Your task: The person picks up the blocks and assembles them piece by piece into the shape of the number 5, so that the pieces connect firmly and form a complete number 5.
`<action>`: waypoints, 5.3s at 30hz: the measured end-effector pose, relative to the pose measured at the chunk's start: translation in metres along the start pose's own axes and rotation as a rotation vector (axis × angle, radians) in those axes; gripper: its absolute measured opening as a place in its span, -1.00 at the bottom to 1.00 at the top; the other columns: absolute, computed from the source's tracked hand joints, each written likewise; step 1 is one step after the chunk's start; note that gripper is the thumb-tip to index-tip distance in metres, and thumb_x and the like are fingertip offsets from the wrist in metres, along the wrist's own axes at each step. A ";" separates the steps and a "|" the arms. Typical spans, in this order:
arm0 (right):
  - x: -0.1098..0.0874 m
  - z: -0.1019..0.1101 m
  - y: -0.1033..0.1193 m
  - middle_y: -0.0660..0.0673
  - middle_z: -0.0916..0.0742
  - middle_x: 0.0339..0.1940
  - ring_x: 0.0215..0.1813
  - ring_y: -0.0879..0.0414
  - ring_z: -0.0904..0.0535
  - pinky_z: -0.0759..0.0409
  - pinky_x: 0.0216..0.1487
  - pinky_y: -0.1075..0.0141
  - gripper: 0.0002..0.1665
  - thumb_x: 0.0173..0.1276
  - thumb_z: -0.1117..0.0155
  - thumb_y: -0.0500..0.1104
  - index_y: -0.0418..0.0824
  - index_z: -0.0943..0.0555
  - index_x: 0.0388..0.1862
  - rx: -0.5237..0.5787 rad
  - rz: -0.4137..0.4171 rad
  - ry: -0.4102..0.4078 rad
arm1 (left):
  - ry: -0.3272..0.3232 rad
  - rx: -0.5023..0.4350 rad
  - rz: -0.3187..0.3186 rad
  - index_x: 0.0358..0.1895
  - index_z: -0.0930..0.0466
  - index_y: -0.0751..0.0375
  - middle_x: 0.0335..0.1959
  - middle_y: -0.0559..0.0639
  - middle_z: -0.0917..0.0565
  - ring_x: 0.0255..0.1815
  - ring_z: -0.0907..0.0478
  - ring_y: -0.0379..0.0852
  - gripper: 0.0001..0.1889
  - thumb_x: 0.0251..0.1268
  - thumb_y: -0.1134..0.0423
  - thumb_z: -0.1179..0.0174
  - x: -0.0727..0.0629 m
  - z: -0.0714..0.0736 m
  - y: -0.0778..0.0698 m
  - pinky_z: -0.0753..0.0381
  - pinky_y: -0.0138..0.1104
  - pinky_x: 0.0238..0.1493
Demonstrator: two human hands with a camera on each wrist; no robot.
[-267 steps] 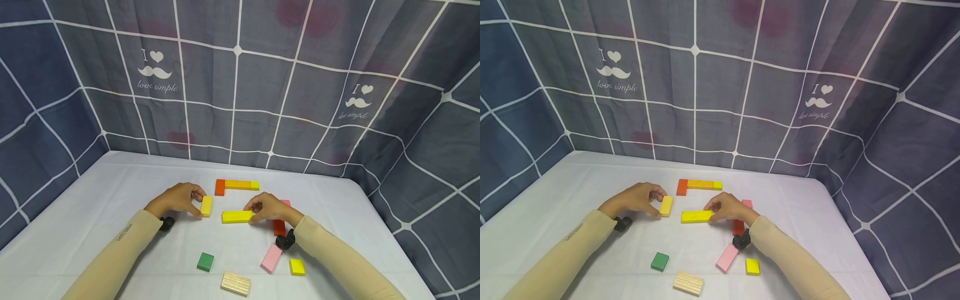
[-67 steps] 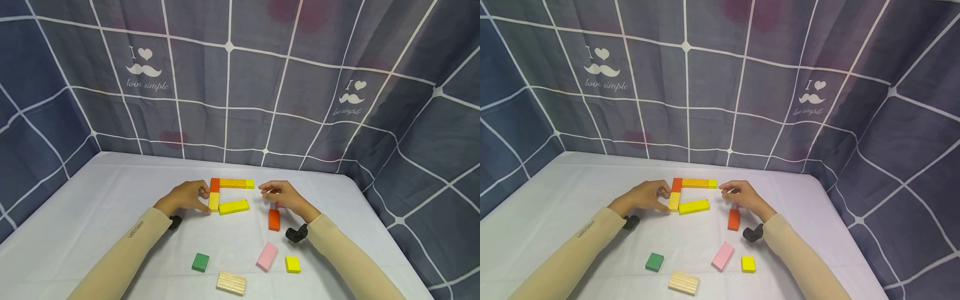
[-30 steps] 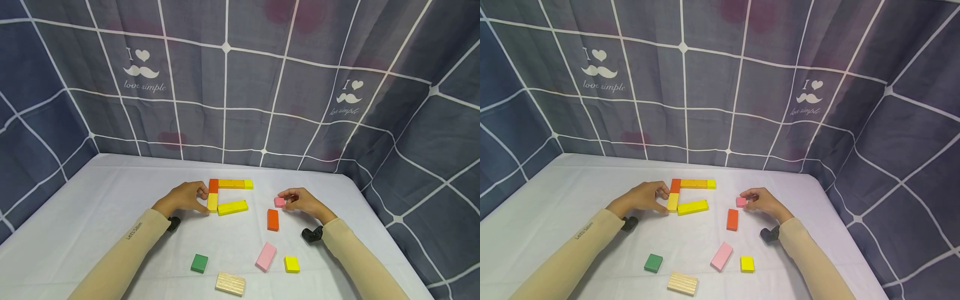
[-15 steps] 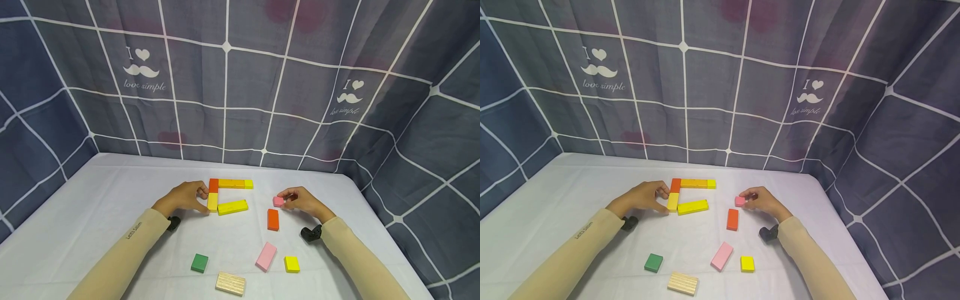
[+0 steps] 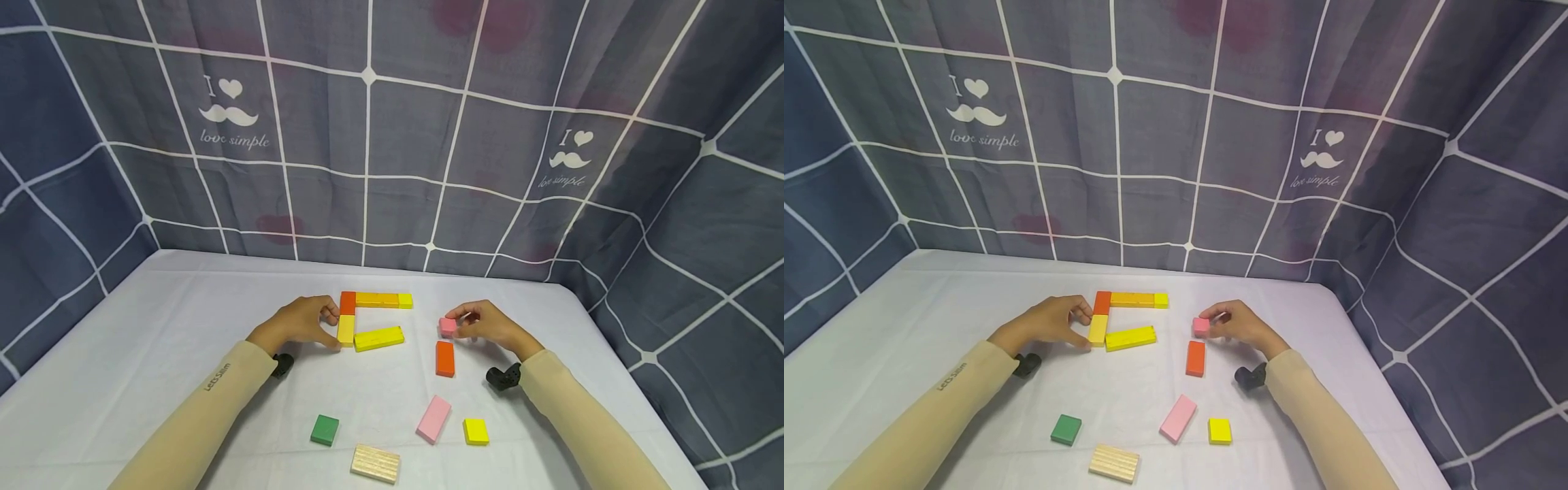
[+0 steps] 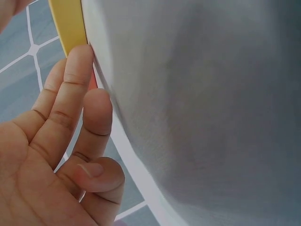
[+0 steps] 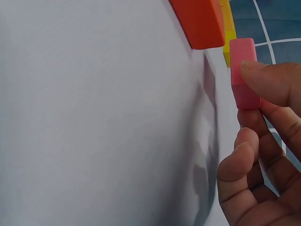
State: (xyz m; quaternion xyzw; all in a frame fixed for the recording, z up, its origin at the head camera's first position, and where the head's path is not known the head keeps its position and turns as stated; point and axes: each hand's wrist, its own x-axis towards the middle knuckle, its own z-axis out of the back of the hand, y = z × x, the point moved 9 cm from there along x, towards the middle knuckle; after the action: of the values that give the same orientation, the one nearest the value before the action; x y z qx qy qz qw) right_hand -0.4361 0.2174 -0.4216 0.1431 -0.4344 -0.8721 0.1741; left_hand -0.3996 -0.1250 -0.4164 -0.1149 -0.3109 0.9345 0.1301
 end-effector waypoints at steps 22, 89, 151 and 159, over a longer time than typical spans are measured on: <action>0.014 -0.032 0.029 -0.05 -0.81 -0.07 -0.06 0.02 -0.52 -0.47 0.03 0.19 -0.59 0.26 -0.61 -0.31 -0.32 -0.80 0.11 -0.052 0.068 0.098 | 0.007 0.008 0.008 0.07 -0.63 0.19 -0.06 -0.07 -0.75 0.01 -0.59 0.02 -0.40 0.00 0.13 -0.73 0.001 0.000 0.000 -0.56 0.04 0.21; 0.029 -0.063 0.042 -0.02 -0.80 -0.12 0.00 0.07 -0.56 -0.51 0.18 0.23 -0.61 0.22 -0.65 -0.33 -0.29 -0.83 0.05 -0.105 0.049 0.172 | 0.017 0.017 0.017 0.08 -0.62 0.19 -0.05 -0.06 -0.75 0.01 -0.58 0.02 -0.39 -0.01 0.11 -0.74 0.002 0.001 0.000 -0.57 0.03 0.18; -0.018 -0.030 0.013 -0.17 -0.78 0.12 0.00 -0.01 -0.60 -0.62 0.02 0.16 -0.60 0.54 -0.40 -0.14 -0.28 -0.73 0.26 0.049 0.017 0.061 | 0.039 -0.120 -0.163 0.05 -0.68 0.17 -0.09 -0.02 -0.72 -0.16 -0.53 -0.02 -0.58 0.19 0.16 -0.63 -0.022 0.007 -0.001 -0.54 -0.19 -0.06; -0.032 -0.025 0.003 -0.17 -0.79 0.07 -0.05 0.02 -0.60 -0.60 -0.12 0.29 -0.57 0.48 -0.45 -0.18 -0.35 -0.72 0.24 0.042 0.046 0.037 | 0.102 -0.168 -0.288 0.01 -0.77 0.15 -0.13 -0.07 -0.73 -0.20 -0.54 -0.05 -0.69 0.31 0.11 -0.54 -0.051 -0.002 -0.014 -0.52 -0.28 -0.19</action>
State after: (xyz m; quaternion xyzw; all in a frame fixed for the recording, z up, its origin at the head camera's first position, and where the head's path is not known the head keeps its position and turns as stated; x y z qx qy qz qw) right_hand -0.3967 0.2113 -0.4304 0.1527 -0.4526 -0.8557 0.1991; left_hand -0.3487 -0.1297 -0.4026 -0.1269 -0.3941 0.8699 0.2682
